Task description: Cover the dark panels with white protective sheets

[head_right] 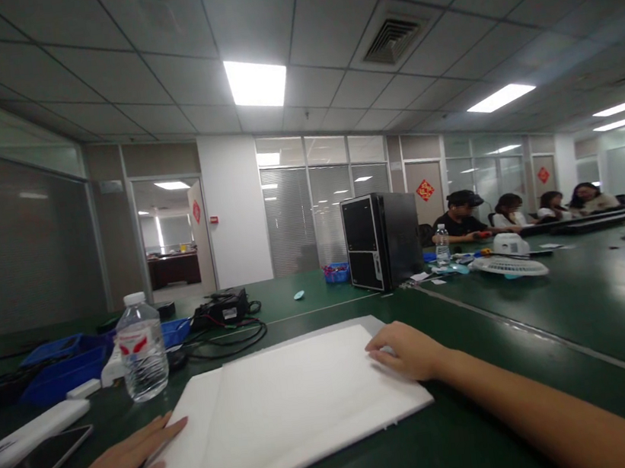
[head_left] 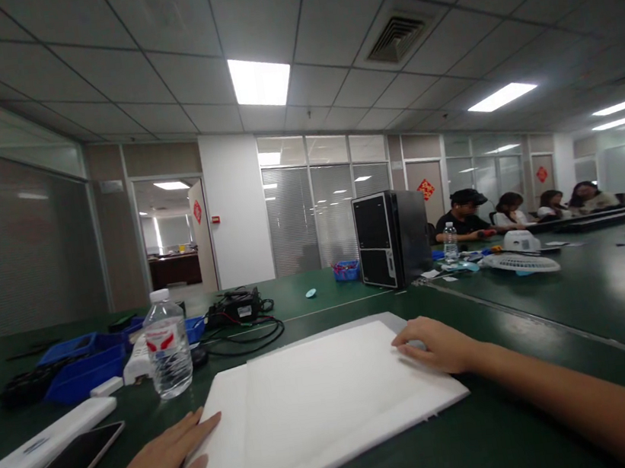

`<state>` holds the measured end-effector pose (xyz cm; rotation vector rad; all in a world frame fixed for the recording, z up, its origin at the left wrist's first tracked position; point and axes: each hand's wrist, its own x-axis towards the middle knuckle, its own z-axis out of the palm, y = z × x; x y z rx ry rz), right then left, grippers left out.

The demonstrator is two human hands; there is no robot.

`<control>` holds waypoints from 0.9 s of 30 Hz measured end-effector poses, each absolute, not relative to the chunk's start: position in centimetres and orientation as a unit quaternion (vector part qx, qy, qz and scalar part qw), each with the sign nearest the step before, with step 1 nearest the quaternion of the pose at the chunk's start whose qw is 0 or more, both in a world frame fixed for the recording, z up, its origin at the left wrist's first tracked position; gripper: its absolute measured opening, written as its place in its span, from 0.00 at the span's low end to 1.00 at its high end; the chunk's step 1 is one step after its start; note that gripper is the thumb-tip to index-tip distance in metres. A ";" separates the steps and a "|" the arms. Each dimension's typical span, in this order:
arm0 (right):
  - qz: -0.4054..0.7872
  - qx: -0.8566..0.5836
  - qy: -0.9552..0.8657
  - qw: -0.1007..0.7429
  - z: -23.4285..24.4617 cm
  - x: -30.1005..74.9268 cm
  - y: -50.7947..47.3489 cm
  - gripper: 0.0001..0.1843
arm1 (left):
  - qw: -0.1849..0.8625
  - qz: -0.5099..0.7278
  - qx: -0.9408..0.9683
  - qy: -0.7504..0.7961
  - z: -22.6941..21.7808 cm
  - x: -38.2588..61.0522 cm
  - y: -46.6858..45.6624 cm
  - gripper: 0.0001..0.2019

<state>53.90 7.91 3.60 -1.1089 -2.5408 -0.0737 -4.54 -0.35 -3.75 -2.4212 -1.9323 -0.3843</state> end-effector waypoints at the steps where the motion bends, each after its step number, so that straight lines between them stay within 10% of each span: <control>1: -0.030 -0.395 -0.898 0.190 3.6 54.0 8.0 0.22 | 0.014 -0.129 -0.776 -0.618 -3.8 -4.5 -0.3 0.27; 27: 0.025 -0.359 -0.915 0.182 3.8 54.2 7.5 0.26 | 0.017 -0.146 -0.776 -0.614 -4.6 -4.7 0.1 0.28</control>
